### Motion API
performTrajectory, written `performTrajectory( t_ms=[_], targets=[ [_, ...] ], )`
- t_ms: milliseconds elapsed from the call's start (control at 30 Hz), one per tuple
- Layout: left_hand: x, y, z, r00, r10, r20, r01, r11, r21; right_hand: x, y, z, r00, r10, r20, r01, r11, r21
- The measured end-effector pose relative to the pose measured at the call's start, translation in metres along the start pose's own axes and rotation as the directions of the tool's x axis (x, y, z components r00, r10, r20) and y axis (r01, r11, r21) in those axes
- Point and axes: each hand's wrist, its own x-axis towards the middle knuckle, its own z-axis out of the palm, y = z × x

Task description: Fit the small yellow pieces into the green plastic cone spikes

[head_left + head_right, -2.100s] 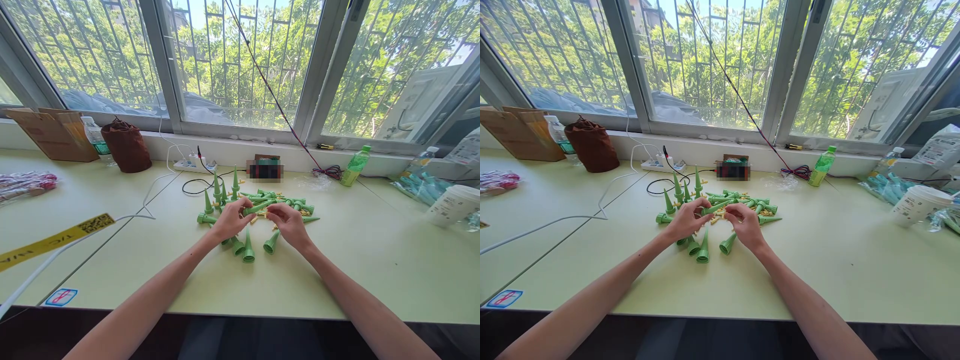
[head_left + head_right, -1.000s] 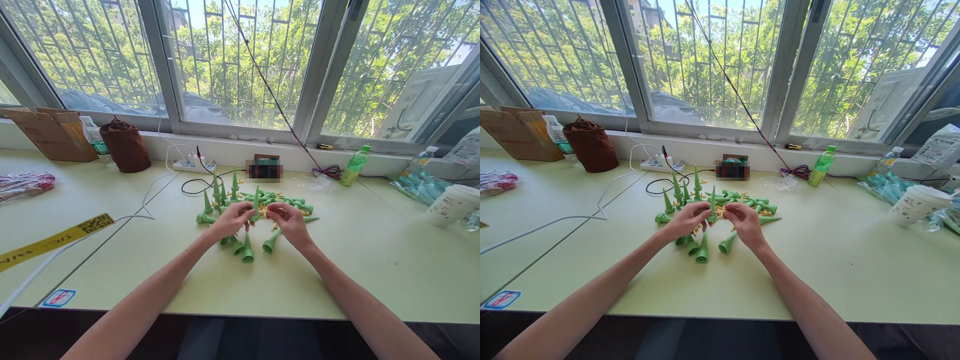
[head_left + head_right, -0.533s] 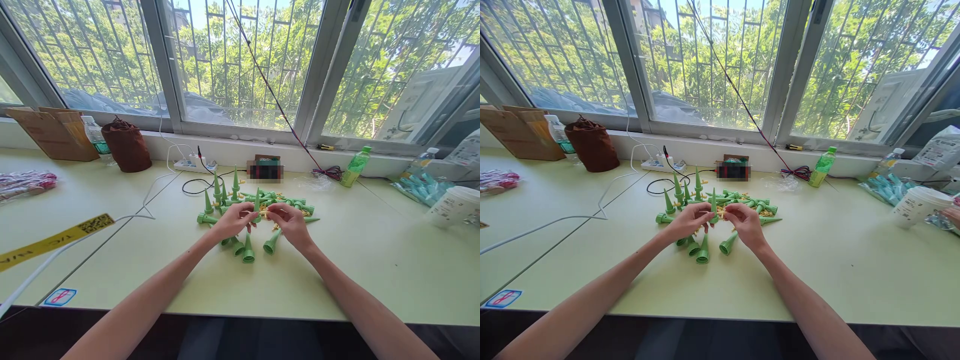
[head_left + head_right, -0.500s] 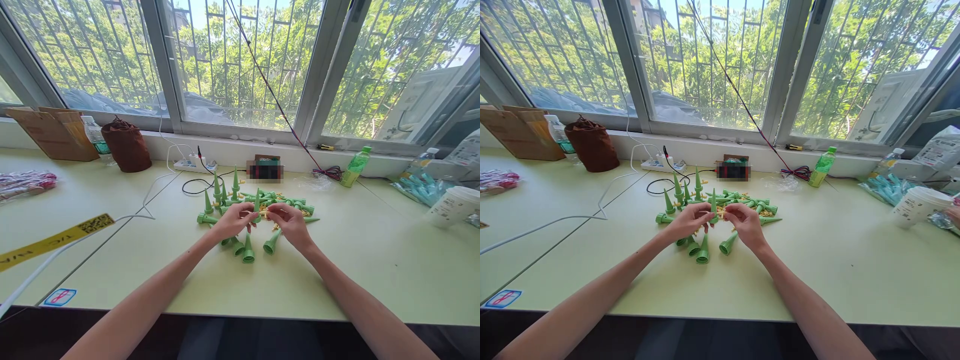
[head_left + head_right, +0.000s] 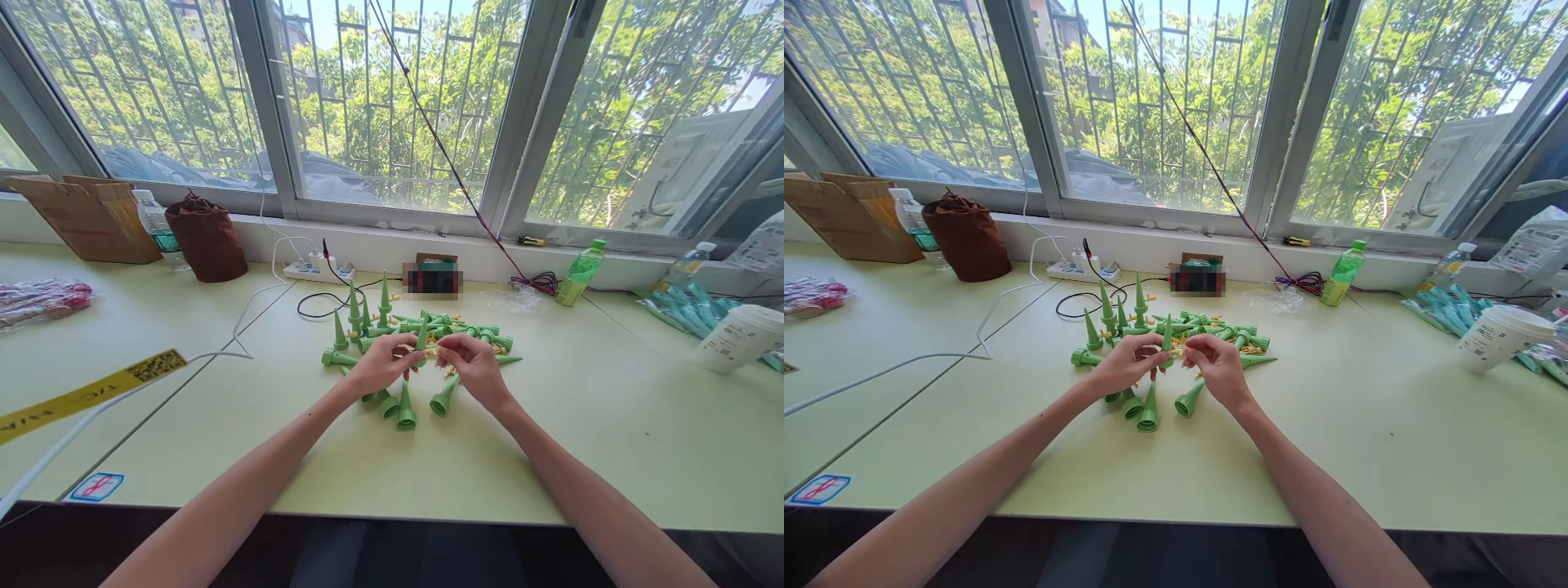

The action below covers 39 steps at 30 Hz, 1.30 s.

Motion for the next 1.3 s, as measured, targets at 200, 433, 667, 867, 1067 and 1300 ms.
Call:
performTrajectory(
  t_ms=[200,433,667,867,1067,1300],
  targets=[
    [-0.0008,0.0017,0.0013,1.000,0.010,-0.014,-0.010,0.999,0.033,0.0003,0.0005,-0.0004,1.000,0.003,-0.007,-0.003,1.000,-0.017],
    [-0.0016,0.0040,0.0021,0.999,0.018,-0.048,-0.012,0.993,0.120,0.0002,0.0024,-0.0015,1.000,0.007,0.009,-0.006,1.000,-0.017],
    [-0.0014,0.0042,0.0014,0.995,0.084,-0.043,-0.075,0.981,0.181,0.0003,0.0024,-0.0011,1.000,0.012,0.015,-0.012,1.000,-0.007],
    [-0.0006,0.0040,0.0020,0.990,0.134,-0.046,-0.120,0.966,0.228,0.0003,0.0038,-0.0012,1.000,0.012,0.022,-0.012,1.000,0.006],
    [-0.0004,0.0036,0.0024,0.989,0.106,-0.100,-0.082,0.972,0.218,-0.0010,0.0025,-0.0002,0.999,0.024,0.045,-0.024,1.000,0.004],
    [-0.0012,0.0053,0.0035,0.991,0.090,-0.101,-0.069,0.978,0.198,-0.0021,0.0024,0.0010,0.997,0.023,0.072,-0.023,1.000,0.012]
  ],
)
